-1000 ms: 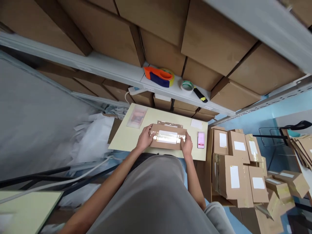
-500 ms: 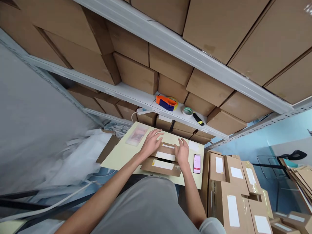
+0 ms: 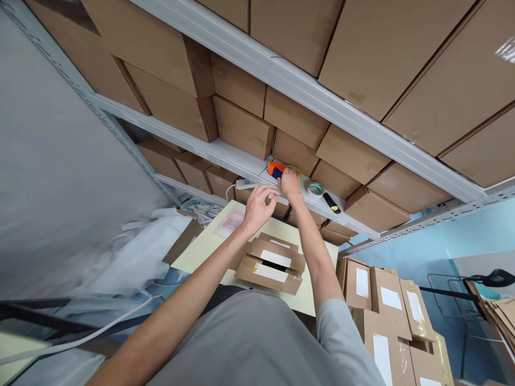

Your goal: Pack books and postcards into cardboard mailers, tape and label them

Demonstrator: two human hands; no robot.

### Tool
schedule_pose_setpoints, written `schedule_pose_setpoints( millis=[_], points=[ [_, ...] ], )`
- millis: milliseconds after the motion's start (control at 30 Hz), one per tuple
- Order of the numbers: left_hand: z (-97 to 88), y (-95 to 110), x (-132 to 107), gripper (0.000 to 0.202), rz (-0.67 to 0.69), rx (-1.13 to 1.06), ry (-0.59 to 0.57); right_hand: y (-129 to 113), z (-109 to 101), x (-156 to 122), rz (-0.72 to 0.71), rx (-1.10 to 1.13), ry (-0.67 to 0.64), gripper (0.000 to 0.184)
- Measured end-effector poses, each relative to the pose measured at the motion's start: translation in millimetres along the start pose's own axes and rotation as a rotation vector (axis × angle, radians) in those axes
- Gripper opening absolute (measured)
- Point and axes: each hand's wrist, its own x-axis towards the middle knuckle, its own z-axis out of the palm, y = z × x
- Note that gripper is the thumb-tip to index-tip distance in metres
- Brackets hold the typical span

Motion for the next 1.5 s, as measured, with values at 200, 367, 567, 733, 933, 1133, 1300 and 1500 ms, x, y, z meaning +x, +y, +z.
schedule_pose_setpoints(
  millis=[200,367,567,733,933,1133,1300,1500],
  points=[
    [-15.7,-8,-35,0.020,-0.063,-0.013,-0.013,-9,15,22,0.131,-0.007,-0.089,0.045],
    [-29.9,-28,-75,0.019,-0.207,-0.100,-0.027,4,20,-5,0.106,0.070,-0.058,0.051],
    [-47.4,-41,-139,0.032,-0.509,-0.349,0.007,2,65,-144,0.056,0.911,0.044,0.060],
    [-50.1,-16,-173,0.034,-0.488,-0.395,-0.072,-29,90,-253,0.182,1.336,-0.068,0.067],
    [-58.9,2,-189,0.026,-0.405,-0.279,-0.238,-36,96,-299,0.326,1.293,-0.023,0.071],
    [-65.4,-3,-199,0.025,-0.408,-0.255,-0.372,-19,102,-317,0.387,1.317,-0.101,0.068],
    [-72.1,-12,-184,0.052,-0.499,-0.325,-0.286,9,91,-329,0.287,1.231,-0.236,0.068],
    [-79.6,-11,-163,0.054,-0.512,-0.477,-0.379,34,70,-337,0.157,1.074,-0.271,0.059]
  ],
)
